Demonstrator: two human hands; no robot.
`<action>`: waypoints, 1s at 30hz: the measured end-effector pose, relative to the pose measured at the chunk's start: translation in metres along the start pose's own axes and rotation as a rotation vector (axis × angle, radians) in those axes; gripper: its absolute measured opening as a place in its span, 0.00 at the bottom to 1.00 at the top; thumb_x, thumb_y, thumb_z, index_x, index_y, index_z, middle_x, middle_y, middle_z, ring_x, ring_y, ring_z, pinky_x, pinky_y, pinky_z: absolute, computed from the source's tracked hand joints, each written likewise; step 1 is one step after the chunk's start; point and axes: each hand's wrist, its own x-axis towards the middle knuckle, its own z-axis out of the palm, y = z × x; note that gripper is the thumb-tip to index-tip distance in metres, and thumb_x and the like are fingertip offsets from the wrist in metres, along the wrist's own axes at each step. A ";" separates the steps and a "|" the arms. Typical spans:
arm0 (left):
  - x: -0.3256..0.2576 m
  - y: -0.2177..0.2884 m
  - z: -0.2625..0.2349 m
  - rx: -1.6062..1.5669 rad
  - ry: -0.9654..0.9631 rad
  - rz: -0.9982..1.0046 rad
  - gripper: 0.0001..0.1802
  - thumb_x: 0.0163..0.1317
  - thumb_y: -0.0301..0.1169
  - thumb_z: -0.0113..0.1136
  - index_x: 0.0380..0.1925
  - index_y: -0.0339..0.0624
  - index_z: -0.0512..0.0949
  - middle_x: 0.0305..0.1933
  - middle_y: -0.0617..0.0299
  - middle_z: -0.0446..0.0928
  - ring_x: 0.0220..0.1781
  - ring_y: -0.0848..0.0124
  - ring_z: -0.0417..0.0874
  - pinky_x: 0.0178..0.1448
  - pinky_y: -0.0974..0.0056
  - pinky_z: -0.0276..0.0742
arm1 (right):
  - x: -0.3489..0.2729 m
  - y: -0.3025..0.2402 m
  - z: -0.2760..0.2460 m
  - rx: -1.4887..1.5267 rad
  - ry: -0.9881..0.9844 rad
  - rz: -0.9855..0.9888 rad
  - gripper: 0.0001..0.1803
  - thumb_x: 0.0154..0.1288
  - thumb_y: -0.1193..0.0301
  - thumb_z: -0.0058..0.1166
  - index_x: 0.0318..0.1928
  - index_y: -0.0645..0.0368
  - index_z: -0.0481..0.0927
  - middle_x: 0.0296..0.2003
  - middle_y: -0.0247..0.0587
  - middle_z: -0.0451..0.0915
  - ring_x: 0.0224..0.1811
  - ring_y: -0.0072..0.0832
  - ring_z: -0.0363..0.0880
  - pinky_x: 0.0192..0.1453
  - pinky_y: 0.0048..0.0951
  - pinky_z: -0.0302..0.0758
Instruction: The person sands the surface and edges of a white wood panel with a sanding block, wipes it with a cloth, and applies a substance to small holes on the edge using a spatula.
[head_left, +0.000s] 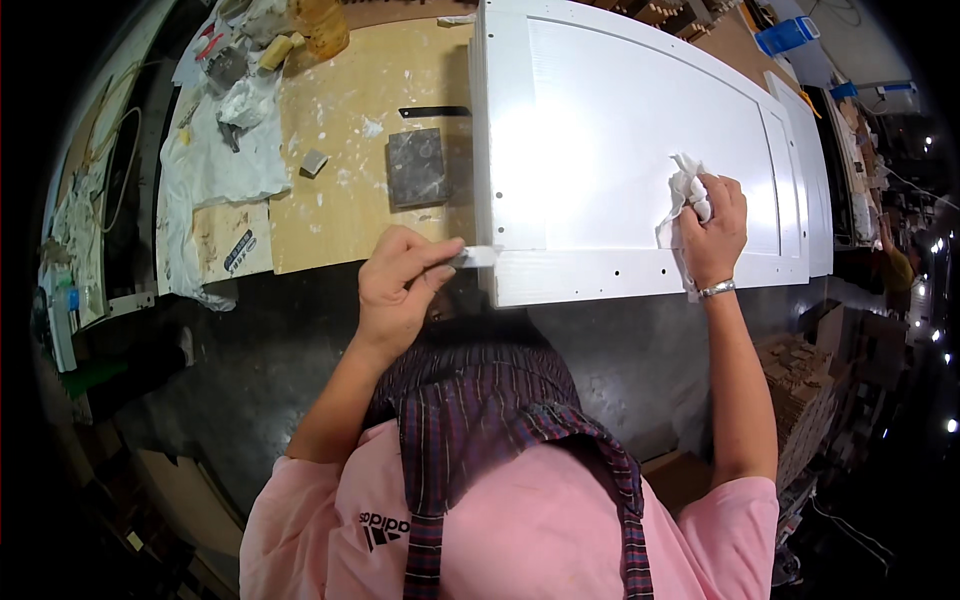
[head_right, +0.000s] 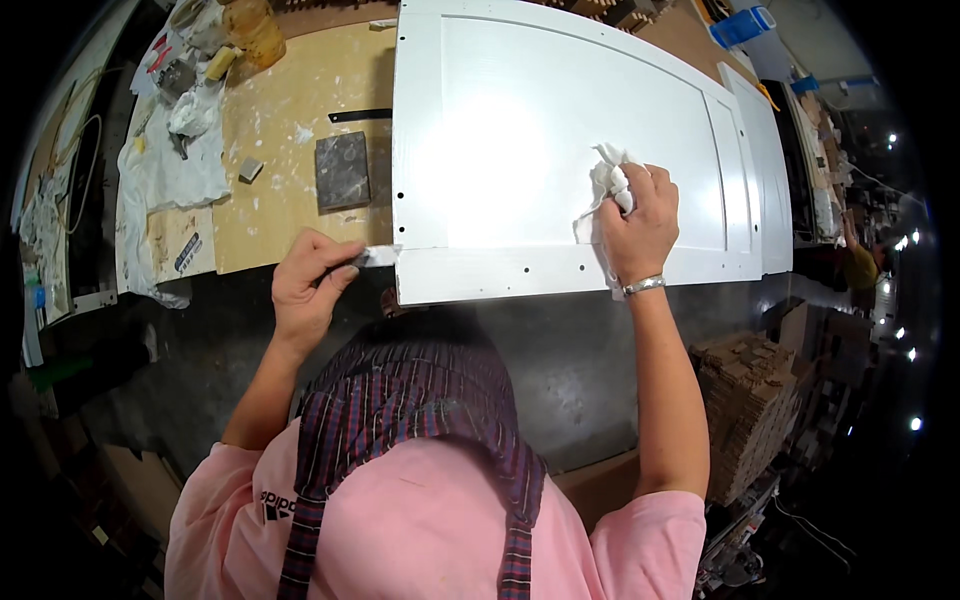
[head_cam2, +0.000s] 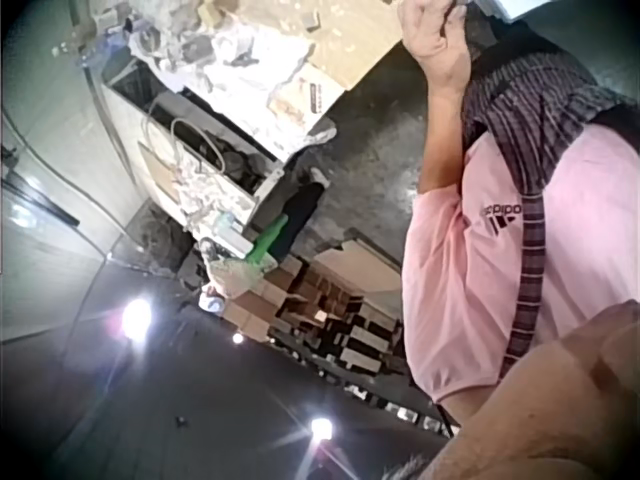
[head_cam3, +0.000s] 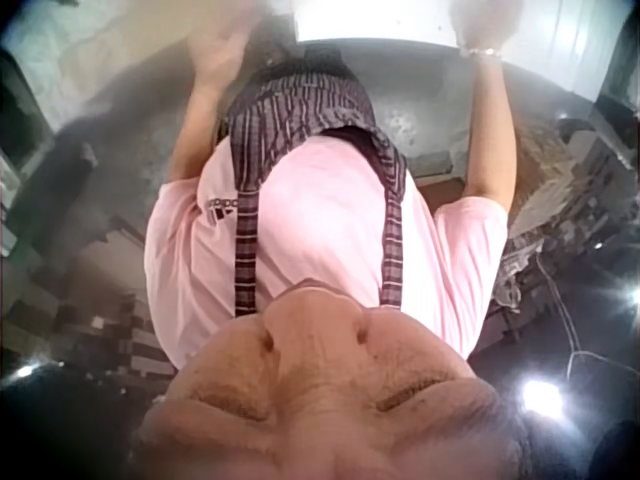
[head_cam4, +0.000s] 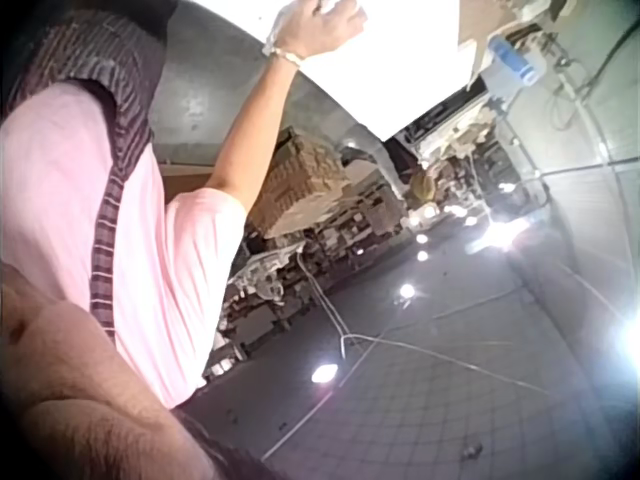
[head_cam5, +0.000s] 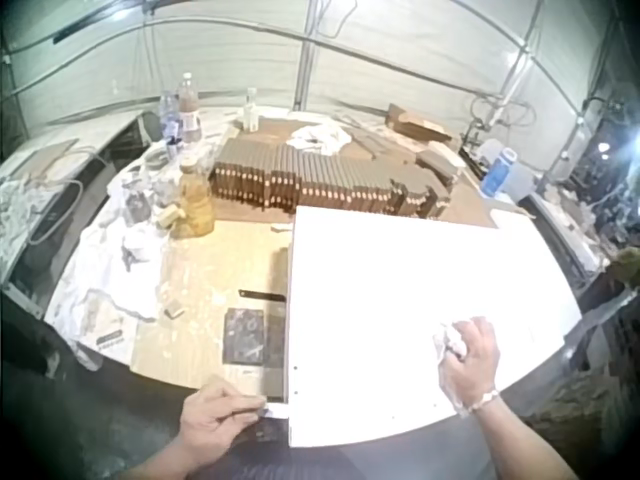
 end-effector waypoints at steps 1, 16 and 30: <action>-0.003 0.002 -0.001 0.032 -0.044 -0.002 0.17 0.56 0.15 0.65 0.47 0.34 0.85 0.35 0.61 0.75 0.37 0.72 0.76 0.42 0.72 0.69 | 0.000 0.000 -0.001 0.000 -0.002 -0.002 0.19 0.50 0.74 0.57 0.47 0.54 0.81 0.47 0.40 0.79 0.49 0.41 0.77 0.50 0.41 0.77; -0.020 0.011 0.000 -0.072 -0.076 -0.088 0.19 0.53 0.14 0.67 0.46 0.38 0.87 0.32 0.62 0.75 0.35 0.70 0.76 0.39 0.69 0.71 | 0.001 -0.001 0.000 0.000 0.001 -0.023 0.17 0.52 0.74 0.57 0.46 0.54 0.81 0.45 0.38 0.79 0.47 0.40 0.76 0.48 0.40 0.77; -0.021 0.012 -0.012 0.012 -0.236 0.027 0.19 0.52 0.15 0.68 0.45 0.38 0.87 0.30 0.64 0.73 0.32 0.73 0.72 0.35 0.70 0.66 | 0.001 -0.002 0.000 -0.015 0.020 -0.026 0.17 0.52 0.74 0.56 0.45 0.54 0.81 0.45 0.38 0.79 0.46 0.39 0.76 0.47 0.39 0.77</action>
